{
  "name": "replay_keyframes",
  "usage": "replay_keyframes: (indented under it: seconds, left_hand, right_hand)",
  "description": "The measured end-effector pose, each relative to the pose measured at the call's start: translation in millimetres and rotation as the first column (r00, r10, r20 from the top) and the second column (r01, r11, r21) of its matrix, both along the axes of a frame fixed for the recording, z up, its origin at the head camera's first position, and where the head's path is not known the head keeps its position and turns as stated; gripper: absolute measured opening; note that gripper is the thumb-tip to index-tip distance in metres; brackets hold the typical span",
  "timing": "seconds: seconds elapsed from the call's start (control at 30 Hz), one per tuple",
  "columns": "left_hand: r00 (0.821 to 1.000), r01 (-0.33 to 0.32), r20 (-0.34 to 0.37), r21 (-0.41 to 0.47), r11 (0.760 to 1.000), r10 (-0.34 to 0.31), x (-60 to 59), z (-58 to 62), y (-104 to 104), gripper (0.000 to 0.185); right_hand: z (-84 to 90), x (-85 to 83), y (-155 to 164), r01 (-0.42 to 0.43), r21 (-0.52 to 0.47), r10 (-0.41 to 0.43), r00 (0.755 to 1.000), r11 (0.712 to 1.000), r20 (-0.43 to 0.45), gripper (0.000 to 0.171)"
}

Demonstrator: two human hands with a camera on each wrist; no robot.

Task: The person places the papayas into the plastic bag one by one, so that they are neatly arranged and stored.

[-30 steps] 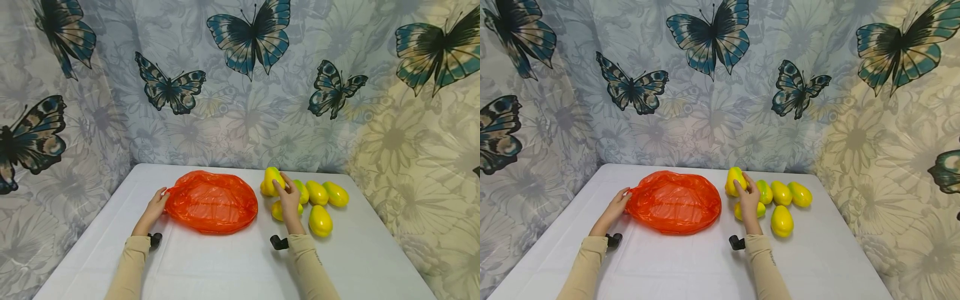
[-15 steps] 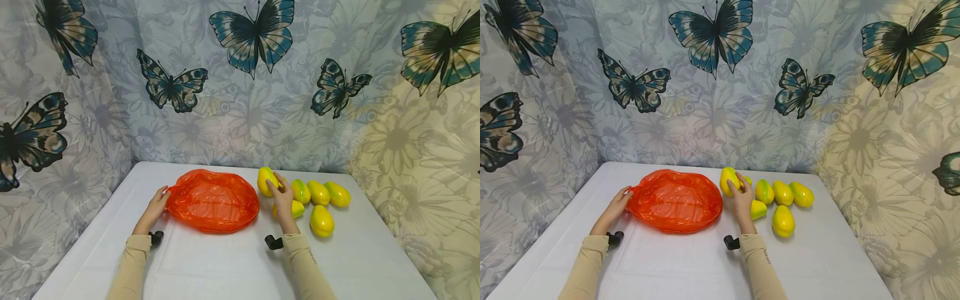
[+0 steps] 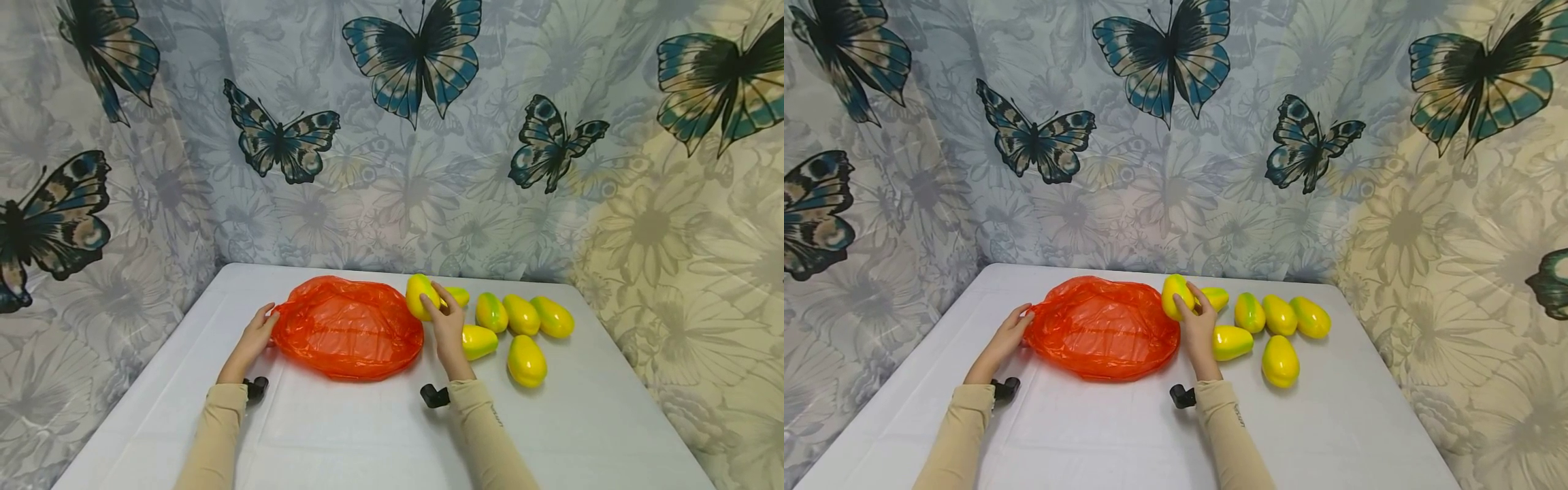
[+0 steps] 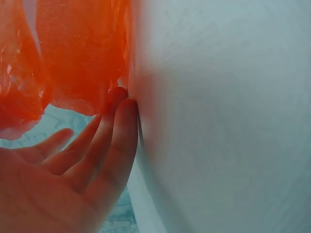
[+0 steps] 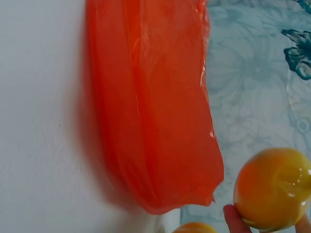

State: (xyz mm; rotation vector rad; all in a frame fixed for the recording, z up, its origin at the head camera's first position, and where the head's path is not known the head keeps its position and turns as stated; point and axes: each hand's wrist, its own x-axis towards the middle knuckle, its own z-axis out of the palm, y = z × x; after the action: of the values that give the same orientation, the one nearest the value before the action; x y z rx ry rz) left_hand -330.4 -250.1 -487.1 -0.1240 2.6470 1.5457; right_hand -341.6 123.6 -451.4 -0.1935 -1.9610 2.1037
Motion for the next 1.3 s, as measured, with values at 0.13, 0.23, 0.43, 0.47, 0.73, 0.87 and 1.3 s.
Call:
replay_keyframes:
  seconds: [0.13,0.23,0.43,0.47,0.73,0.87,1.3]
  left_hand:
    - [1.000,-0.006,-0.001,-0.001,1.000,0.006,-0.2,0.1,-0.7,0.063]
    - [1.000,-0.010,-0.008,-0.001,1.000,0.010,-0.3,-0.1,-0.9,0.063]
    - [1.000,-0.014,-0.005,-0.003,1.000,0.014,0.4,-1.6,-1.4,0.063]
    - [1.000,-0.015,-0.005,-0.004,1.000,0.015,0.5,-2.2,-1.6,0.063]
    - [1.000,-0.017,-0.009,0.002,1.000,0.017,1.8,-4.0,-0.8,0.062]
    - [1.000,-0.020,-0.012,0.004,1.000,0.020,1.5,-4.9,-0.8,0.061]
    - [1.000,-0.030,-0.004,0.038,0.999,0.030,-0.1,-3.9,-1.9,0.062]
  right_hand:
    - [-1.5,-1.7,-6.4,-0.003,-0.007,0.003,1.000,1.000,-0.007,0.051]
    - [-2.0,-2.8,-10.2,-0.009,-0.015,0.009,1.000,1.000,-0.003,0.051]
    - [-1.7,-1.5,-19.5,-0.044,-0.023,0.044,0.999,0.999,-0.006,0.051]
    - [-1.8,-1.3,-21.3,-0.052,-0.021,0.051,0.999,0.998,-0.009,0.051]
    - [-5.9,-2.8,-36.5,-0.071,0.002,0.071,0.997,0.997,-0.012,0.048]
    - [-7.2,-4.4,-45.5,-0.073,0.009,0.073,0.997,0.997,-0.015,0.048]
    - [-7.8,-1.3,-70.4,-0.119,0.012,0.119,0.993,0.993,0.015,0.046]
